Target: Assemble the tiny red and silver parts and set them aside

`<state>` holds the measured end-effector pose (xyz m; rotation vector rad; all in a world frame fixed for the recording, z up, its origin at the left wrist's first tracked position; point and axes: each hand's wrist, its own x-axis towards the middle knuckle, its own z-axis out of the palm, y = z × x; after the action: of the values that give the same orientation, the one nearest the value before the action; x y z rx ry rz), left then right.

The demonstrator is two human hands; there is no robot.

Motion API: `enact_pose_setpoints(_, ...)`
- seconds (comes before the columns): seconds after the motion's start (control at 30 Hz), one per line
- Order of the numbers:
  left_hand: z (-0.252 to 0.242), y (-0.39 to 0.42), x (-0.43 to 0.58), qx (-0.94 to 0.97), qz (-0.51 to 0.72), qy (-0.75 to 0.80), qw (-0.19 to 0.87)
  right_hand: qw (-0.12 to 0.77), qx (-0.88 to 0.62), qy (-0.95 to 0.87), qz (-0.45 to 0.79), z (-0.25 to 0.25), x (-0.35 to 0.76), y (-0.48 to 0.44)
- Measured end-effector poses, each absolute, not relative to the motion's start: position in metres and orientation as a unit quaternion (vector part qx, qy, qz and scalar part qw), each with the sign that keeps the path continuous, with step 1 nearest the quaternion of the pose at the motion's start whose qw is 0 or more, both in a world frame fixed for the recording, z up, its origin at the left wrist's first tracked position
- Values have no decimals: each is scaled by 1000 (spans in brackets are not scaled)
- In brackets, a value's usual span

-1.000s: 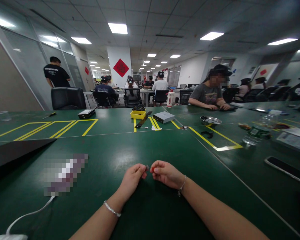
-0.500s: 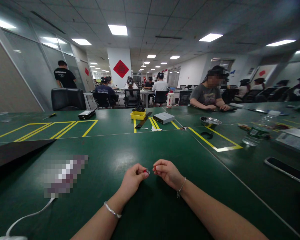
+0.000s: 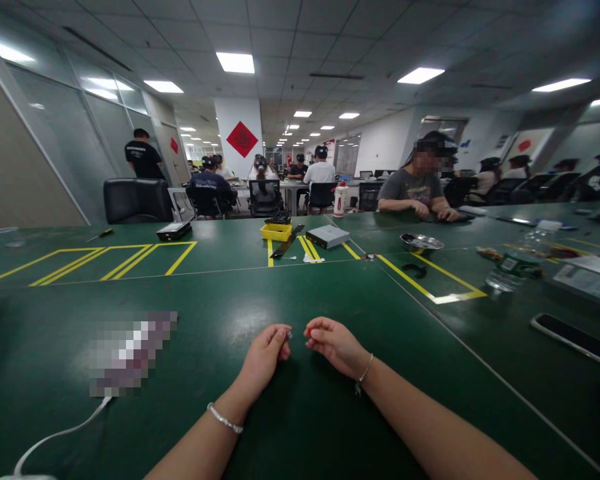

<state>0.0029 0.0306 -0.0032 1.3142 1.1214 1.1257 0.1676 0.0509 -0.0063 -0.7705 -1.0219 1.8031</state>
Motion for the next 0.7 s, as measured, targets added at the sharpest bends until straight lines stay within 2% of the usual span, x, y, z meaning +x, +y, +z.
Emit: enact_pose_setpoints(0.7, -6, 31, 1, 589, 432, 472, 494, 441, -315, -417, 730, -5, 166, 51)
